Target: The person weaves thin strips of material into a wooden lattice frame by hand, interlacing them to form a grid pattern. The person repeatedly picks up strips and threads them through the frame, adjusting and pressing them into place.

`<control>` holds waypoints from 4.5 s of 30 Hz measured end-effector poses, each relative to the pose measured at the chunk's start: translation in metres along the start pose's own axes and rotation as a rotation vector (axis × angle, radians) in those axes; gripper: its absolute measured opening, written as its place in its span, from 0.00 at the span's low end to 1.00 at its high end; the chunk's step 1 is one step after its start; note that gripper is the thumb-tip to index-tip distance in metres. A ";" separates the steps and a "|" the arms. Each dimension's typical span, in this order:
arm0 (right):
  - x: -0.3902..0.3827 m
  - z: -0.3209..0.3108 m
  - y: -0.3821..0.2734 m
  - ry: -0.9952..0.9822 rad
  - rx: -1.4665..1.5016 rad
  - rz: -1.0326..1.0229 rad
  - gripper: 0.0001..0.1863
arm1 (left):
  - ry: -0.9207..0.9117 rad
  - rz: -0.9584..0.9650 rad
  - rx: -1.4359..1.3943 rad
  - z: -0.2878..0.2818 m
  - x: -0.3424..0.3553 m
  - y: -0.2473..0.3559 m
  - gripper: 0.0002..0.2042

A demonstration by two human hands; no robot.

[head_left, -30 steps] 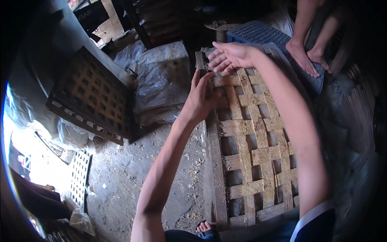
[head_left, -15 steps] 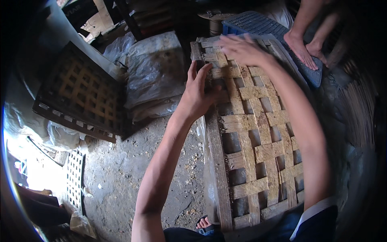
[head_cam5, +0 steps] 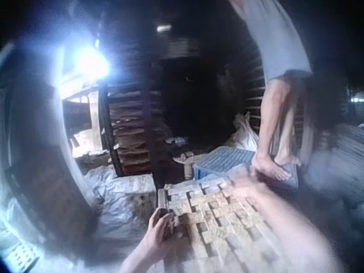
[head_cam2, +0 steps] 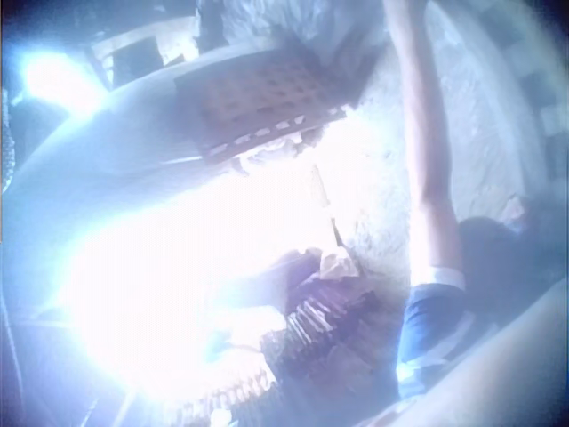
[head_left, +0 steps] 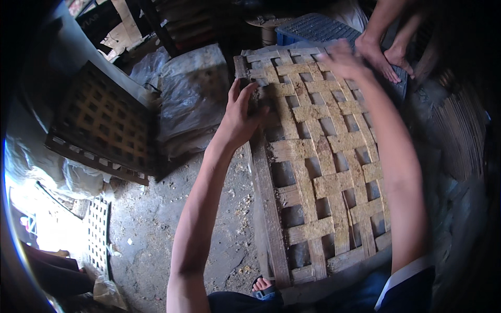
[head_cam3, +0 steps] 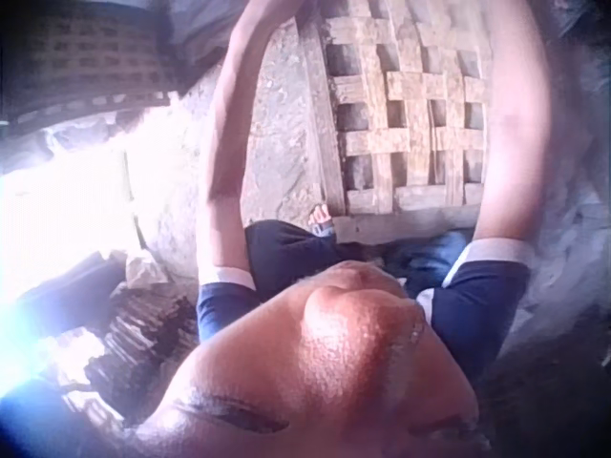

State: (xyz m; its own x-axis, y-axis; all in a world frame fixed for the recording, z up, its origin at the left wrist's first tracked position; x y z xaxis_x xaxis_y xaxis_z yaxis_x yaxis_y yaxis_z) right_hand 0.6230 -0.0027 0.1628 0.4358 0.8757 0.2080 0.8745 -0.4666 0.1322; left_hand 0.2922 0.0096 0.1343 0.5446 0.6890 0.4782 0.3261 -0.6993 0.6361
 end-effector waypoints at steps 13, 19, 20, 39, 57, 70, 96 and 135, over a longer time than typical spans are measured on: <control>-0.074 0.022 0.116 0.299 0.856 -0.090 0.31 | 0.019 0.089 0.103 0.003 0.002 -0.001 0.29; -0.101 -0.010 0.114 0.293 0.929 -0.180 0.27 | -0.041 0.041 0.135 -0.003 0.005 -0.007 0.32; -0.107 -0.017 0.108 0.233 0.904 -0.291 0.26 | -0.042 0.034 0.146 -0.003 0.004 -0.006 0.32; -0.156 -0.029 0.083 0.203 0.414 -0.380 0.27 | -0.056 0.021 0.164 -0.005 0.003 -0.004 0.33; -0.188 -0.057 0.036 0.499 -0.015 -0.447 0.10 | -0.001 0.072 0.204 -0.006 0.006 -0.001 0.30; -0.188 -0.058 0.051 0.582 0.233 -0.430 0.07 | 0.001 0.071 0.188 -0.007 0.003 0.001 0.27; -0.200 -0.065 0.090 0.082 0.476 -0.388 0.20 | -0.009 0.038 0.185 -0.009 0.002 -0.004 0.26; -0.238 -0.063 0.078 0.075 0.401 -0.234 0.11 | 0.071 0.229 0.180 -0.002 0.009 -0.012 0.25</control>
State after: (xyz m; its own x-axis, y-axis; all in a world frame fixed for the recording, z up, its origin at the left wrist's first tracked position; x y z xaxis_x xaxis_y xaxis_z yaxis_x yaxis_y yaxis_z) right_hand 0.5741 -0.2553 0.1850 0.2138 0.9333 0.2886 0.9670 -0.1603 -0.1982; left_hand 0.2915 0.0246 0.1319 0.5669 0.5162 0.6420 0.3361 -0.8564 0.3919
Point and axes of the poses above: each hand's wrist, its own x-axis towards the middle knuckle, its own z-axis out of the palm, y = z × x, the point moved 7 cm from there along x, towards the middle knuckle, and after that the axes turned 4 degrees about y, right-handed, at the moved point
